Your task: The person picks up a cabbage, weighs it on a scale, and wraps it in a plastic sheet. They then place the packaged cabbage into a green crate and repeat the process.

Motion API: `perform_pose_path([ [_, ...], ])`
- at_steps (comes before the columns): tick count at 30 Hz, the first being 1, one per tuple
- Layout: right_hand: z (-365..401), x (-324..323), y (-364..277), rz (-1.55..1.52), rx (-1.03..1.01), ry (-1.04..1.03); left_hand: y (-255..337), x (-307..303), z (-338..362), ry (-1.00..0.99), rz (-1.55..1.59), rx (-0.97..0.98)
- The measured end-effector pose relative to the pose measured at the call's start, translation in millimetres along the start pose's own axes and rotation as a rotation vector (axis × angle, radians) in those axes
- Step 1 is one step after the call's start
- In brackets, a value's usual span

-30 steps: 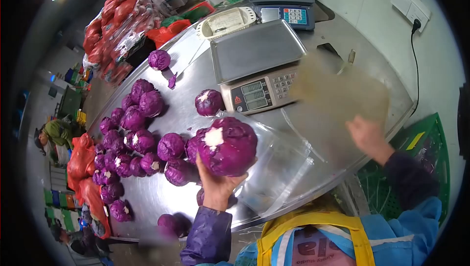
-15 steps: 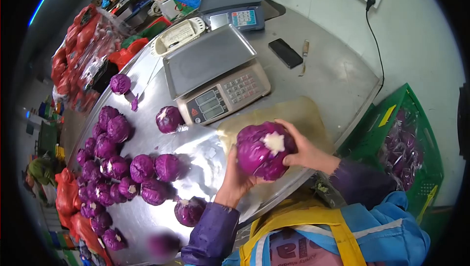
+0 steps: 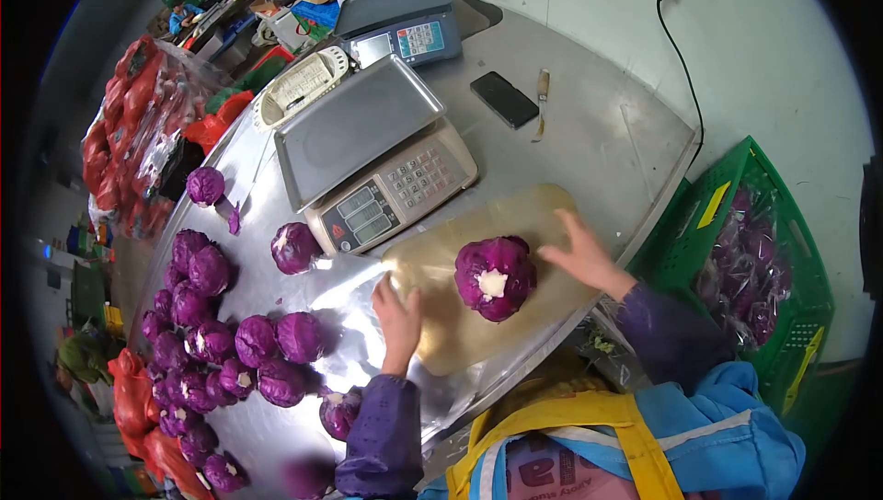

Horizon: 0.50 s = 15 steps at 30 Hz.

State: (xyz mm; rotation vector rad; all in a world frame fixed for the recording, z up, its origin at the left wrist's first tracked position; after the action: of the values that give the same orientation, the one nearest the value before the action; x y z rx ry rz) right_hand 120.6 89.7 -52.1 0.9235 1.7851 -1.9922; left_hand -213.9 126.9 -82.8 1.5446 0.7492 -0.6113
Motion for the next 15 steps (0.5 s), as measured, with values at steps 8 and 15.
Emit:
perform_pose_path([
  [8,-7,-16,113,0.234,0.377,-0.035,-62,11,17,-0.175,0.283,-0.390],
  [15,-1,12,75,-1.031,0.533,-0.194,-52,22,23,-0.425,0.743,-0.711],
])
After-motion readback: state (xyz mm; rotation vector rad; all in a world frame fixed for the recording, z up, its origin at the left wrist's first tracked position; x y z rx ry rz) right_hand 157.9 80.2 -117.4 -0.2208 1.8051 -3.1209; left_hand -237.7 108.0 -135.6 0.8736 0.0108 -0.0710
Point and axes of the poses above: each hand's wrist, its own z-axis away from the middle knuckle, its own x-axis out of the palm, y = z × x, the point moved 10 cm from there along -z, towards the middle knuckle, and after that the axes turned 7 degrees about y, right-handed, at the moved point
